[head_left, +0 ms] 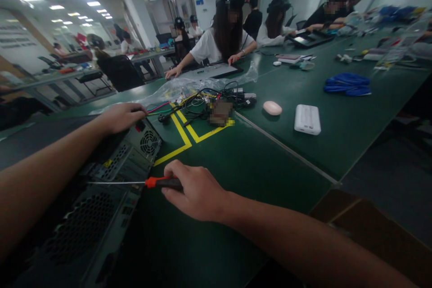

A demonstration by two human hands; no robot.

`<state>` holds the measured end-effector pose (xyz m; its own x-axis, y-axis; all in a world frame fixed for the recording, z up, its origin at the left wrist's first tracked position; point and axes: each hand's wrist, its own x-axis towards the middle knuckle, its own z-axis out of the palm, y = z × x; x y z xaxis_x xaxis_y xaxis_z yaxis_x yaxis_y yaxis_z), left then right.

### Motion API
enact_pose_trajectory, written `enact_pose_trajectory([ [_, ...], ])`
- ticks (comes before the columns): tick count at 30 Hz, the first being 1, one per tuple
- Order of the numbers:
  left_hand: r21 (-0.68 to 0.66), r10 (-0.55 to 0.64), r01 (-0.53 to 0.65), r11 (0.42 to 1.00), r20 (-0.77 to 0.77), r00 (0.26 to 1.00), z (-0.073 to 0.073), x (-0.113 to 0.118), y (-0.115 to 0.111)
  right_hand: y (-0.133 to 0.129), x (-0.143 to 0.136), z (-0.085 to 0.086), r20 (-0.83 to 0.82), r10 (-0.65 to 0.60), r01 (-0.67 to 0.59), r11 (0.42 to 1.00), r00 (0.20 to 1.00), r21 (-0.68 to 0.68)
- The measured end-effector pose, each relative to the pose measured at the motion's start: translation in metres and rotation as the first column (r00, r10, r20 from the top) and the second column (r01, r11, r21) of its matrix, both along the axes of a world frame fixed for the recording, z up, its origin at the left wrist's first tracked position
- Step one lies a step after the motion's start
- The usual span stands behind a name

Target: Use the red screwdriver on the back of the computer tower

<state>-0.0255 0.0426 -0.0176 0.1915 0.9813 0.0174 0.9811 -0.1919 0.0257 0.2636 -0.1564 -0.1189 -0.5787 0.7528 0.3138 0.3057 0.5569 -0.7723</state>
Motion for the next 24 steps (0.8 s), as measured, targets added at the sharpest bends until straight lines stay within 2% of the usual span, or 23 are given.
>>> enact_pose_trajectory([
  [10,-0.02,-0.004,0.004,1.0,-0.018,1.0,0.002,0.003,-0.004,0.0,0.0,0.004,0.002,0.011,-0.011,1.0,1.0,-0.019],
  [18,-0.005,-0.016,0.016,1.0,0.043,0.999,-0.006,-0.012,0.01,-0.001,0.001,0.005,0.015,0.014,-0.014,1.0,1.0,-0.007],
  [24,-0.014,-0.023,0.024,1.0,0.06,0.998,-0.002,-0.008,0.005,-0.001,0.0,0.003,0.021,0.019,-0.019,1.0,1.0,0.009],
])
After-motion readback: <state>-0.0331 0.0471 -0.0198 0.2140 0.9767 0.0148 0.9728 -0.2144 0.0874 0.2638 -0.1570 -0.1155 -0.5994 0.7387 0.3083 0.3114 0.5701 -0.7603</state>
